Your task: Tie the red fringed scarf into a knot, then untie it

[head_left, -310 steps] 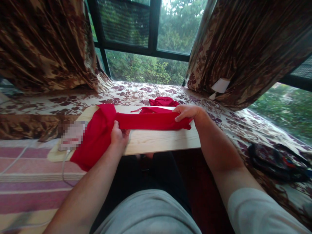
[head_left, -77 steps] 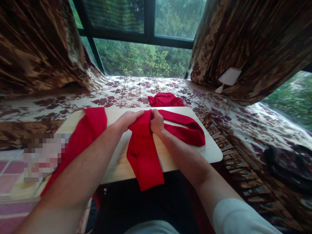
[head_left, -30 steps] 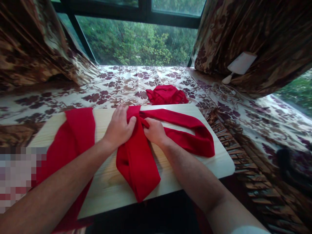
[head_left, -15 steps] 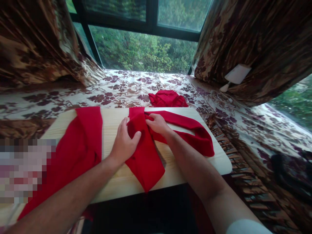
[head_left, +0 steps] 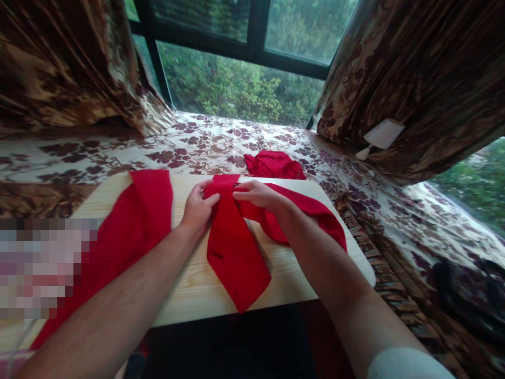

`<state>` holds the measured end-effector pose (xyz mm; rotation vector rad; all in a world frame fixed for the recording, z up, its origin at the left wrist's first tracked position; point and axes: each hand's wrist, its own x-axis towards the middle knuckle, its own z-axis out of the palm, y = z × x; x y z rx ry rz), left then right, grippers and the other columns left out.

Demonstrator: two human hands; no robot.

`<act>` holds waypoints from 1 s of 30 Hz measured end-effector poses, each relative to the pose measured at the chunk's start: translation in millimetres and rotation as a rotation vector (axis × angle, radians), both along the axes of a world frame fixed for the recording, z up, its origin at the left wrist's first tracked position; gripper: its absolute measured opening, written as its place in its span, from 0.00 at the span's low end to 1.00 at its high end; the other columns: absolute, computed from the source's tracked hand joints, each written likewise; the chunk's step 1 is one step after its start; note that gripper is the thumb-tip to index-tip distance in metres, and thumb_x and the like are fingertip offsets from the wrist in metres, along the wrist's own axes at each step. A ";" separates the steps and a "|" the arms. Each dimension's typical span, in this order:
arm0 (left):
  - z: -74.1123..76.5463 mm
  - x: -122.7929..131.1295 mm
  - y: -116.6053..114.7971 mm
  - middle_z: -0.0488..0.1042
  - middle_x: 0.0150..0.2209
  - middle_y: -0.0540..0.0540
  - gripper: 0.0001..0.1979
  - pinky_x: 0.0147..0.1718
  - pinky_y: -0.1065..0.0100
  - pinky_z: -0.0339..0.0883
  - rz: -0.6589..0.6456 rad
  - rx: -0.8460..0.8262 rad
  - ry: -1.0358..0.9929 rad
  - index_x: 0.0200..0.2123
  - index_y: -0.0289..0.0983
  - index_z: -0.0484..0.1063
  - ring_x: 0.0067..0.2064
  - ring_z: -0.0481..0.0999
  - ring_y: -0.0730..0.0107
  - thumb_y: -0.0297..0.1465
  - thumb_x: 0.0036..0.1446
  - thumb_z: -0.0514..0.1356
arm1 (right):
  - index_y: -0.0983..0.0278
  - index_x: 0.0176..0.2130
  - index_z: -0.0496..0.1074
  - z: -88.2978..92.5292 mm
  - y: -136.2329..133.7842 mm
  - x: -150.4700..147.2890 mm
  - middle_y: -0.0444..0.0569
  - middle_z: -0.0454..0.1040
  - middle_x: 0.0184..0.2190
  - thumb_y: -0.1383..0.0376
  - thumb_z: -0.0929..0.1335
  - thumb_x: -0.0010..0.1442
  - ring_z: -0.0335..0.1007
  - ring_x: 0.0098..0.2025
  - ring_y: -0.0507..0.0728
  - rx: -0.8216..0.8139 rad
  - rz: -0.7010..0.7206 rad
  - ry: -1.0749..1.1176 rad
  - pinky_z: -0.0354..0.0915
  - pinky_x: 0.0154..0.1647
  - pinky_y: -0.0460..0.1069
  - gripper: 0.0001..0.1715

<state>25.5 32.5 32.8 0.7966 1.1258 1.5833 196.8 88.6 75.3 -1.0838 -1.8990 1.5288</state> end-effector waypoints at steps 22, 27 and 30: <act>-16.8 8.7 -7.2 0.76 0.52 0.40 0.27 0.54 0.59 0.67 0.040 0.025 1.051 0.57 0.40 0.67 0.51 0.77 0.55 0.29 0.51 0.63 | 0.65 0.41 0.80 -27.4 48.0 50.8 0.59 0.81 0.39 0.57 0.69 0.59 0.77 0.41 0.61 0.452 -0.339 -0.937 0.66 0.41 0.49 0.17; -16.8 10.3 -7.5 0.78 0.49 0.41 0.25 0.52 0.60 0.68 0.066 -0.027 1.088 0.56 0.40 0.68 0.50 0.78 0.55 0.29 0.53 0.61 | 0.69 0.48 0.79 -8.7 49.4 91.0 0.68 0.78 0.47 0.59 0.70 0.57 0.76 0.49 0.66 0.346 -0.601 -1.220 0.68 0.44 0.52 0.22; -14.4 11.4 -7.5 0.78 0.46 0.40 0.24 0.49 0.60 0.69 0.089 -0.068 1.098 0.55 0.40 0.67 0.47 0.79 0.54 0.31 0.53 0.60 | 0.72 0.48 0.78 1.0 47.6 114.1 0.71 0.76 0.48 0.60 0.71 0.57 0.75 0.51 0.68 0.328 -0.652 -1.312 0.68 0.47 0.53 0.23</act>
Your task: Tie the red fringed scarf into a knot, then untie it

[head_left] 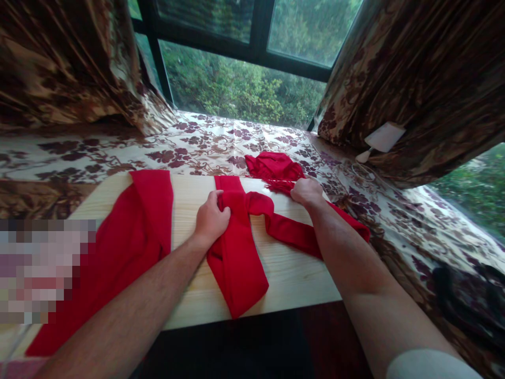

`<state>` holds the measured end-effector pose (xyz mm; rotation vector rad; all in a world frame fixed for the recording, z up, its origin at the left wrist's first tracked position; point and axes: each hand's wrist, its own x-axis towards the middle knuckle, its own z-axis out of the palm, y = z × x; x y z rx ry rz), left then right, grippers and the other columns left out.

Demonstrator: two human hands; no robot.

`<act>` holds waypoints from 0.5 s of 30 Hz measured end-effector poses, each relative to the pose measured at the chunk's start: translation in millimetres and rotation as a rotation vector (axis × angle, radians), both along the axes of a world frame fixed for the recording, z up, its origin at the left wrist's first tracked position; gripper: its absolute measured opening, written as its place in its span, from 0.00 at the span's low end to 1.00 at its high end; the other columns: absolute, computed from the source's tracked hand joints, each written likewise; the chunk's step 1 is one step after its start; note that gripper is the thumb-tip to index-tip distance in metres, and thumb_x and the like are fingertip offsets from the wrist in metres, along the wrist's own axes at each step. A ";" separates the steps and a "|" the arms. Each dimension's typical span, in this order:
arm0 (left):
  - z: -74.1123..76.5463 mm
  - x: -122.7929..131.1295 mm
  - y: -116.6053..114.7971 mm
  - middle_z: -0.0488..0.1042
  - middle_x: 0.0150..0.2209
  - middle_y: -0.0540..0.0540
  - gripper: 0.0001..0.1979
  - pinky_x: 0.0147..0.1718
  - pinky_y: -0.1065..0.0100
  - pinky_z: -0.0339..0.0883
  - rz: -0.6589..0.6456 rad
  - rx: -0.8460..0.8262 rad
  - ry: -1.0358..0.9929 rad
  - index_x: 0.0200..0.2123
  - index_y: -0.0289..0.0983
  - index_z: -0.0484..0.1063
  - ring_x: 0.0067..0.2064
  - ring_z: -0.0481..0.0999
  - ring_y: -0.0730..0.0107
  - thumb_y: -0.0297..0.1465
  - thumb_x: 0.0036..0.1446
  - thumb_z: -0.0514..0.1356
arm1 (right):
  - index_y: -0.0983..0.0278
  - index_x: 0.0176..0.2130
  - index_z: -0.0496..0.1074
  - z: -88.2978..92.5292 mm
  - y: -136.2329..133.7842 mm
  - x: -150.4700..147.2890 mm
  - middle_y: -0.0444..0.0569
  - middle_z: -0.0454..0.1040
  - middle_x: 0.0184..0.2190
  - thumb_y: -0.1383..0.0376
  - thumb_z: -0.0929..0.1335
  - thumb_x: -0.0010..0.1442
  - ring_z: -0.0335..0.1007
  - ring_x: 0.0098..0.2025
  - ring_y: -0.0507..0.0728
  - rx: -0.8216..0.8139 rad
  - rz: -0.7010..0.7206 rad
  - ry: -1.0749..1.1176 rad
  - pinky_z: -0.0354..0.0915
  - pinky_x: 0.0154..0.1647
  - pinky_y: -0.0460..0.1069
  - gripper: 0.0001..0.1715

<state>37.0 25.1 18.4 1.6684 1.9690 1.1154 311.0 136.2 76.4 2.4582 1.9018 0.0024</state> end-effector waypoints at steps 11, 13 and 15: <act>19.6 -20.5 -2.5 0.79 0.36 0.34 0.22 0.39 0.59 0.67 -0.029 -0.276 0.185 0.40 0.35 0.74 0.42 0.79 0.45 0.48 0.53 0.59 | 0.66 0.53 0.75 -28.3 -30.0 -58.0 0.52 0.79 0.48 0.71 0.73 0.52 0.76 0.43 0.54 -0.009 0.589 0.849 0.69 0.42 0.46 0.27; 19.2 -24.1 -3.3 0.78 0.31 0.39 0.17 0.36 0.61 0.66 -0.088 -0.293 0.195 0.29 0.39 0.73 0.37 0.79 0.50 0.47 0.54 0.57 | 0.66 0.52 0.76 -39.5 -31.1 -69.6 0.50 0.80 0.44 0.72 0.72 0.50 0.76 0.41 0.54 0.010 0.567 0.848 0.68 0.41 0.46 0.28; 17.2 -25.0 -3.9 0.76 0.27 0.42 0.17 0.33 0.63 0.64 -0.118 -0.280 0.196 0.24 0.40 0.71 0.34 0.77 0.54 0.47 0.54 0.57 | 0.67 0.46 0.79 -44.8 -29.9 -77.5 0.47 0.81 0.37 0.71 0.71 0.53 0.74 0.37 0.53 0.051 0.551 0.820 0.67 0.39 0.46 0.19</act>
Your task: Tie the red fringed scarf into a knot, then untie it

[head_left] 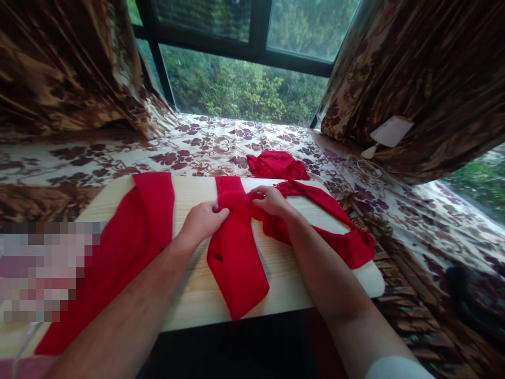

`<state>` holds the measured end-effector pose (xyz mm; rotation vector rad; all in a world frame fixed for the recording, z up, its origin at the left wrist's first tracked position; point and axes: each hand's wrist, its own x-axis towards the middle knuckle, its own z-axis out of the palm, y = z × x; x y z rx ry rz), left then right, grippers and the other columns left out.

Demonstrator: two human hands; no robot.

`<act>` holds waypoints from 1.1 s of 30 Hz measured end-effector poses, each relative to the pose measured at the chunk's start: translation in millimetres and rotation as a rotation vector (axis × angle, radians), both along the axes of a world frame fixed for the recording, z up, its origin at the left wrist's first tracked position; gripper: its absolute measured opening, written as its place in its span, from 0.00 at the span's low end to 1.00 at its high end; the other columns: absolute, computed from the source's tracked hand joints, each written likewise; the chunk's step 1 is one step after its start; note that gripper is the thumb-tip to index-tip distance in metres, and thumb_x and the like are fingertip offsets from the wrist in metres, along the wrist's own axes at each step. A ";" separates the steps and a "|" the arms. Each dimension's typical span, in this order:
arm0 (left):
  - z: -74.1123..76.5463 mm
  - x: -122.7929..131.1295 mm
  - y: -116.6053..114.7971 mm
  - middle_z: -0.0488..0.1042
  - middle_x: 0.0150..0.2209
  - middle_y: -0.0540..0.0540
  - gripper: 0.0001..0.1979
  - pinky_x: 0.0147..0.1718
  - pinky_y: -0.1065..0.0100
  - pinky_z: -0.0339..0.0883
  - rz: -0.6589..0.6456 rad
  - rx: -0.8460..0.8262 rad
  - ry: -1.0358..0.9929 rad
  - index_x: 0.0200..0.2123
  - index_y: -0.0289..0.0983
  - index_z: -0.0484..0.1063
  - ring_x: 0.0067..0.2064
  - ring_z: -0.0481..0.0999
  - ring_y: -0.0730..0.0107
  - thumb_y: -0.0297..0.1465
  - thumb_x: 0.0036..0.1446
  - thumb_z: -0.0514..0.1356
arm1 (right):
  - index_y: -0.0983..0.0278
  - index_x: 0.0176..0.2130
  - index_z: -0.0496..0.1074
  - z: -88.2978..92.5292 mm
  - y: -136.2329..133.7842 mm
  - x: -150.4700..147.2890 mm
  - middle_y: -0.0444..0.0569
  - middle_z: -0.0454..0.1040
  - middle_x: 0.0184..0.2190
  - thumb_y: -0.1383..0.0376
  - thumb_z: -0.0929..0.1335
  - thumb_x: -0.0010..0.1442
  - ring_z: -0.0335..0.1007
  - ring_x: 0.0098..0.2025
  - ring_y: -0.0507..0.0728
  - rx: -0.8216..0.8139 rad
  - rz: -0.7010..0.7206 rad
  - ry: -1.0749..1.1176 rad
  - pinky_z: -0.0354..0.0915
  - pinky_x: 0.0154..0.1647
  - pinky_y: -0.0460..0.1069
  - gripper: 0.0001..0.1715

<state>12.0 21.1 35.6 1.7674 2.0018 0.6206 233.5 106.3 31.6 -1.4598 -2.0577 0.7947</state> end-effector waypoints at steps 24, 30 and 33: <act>24.9 14.4 -66.4 0.74 0.25 0.46 0.15 0.31 0.66 0.57 -0.010 0.115 -0.105 0.24 0.38 0.71 0.30 0.71 0.63 0.43 0.53 0.58 | 0.65 0.20 0.68 32.0 -136.5 26.0 0.41 0.63 0.15 0.44 0.70 0.55 0.56 0.19 0.48 -0.343 0.121 -0.200 0.50 0.22 0.46 0.29; 11.4 32.0 -117.3 0.76 0.27 0.44 0.17 0.26 0.68 0.59 0.127 0.066 -0.533 0.29 0.36 0.72 0.26 0.72 0.66 0.45 0.51 0.61 | 0.63 0.28 0.63 24.4 -155.3 10.9 0.33 0.53 0.15 0.57 0.69 0.61 0.46 0.14 0.45 -0.421 0.098 0.399 0.41 0.14 0.44 0.16; 9.5 38.8 -126.3 0.72 0.23 0.47 0.17 0.17 0.71 0.52 0.213 -0.024 -0.889 0.30 0.36 0.70 0.19 0.67 0.72 0.46 0.52 0.61 | 0.61 0.31 0.61 36.7 -160.3 -1.0 0.33 0.56 0.15 0.59 0.65 0.66 0.49 0.11 0.45 -0.334 0.098 0.572 0.43 0.11 0.42 0.14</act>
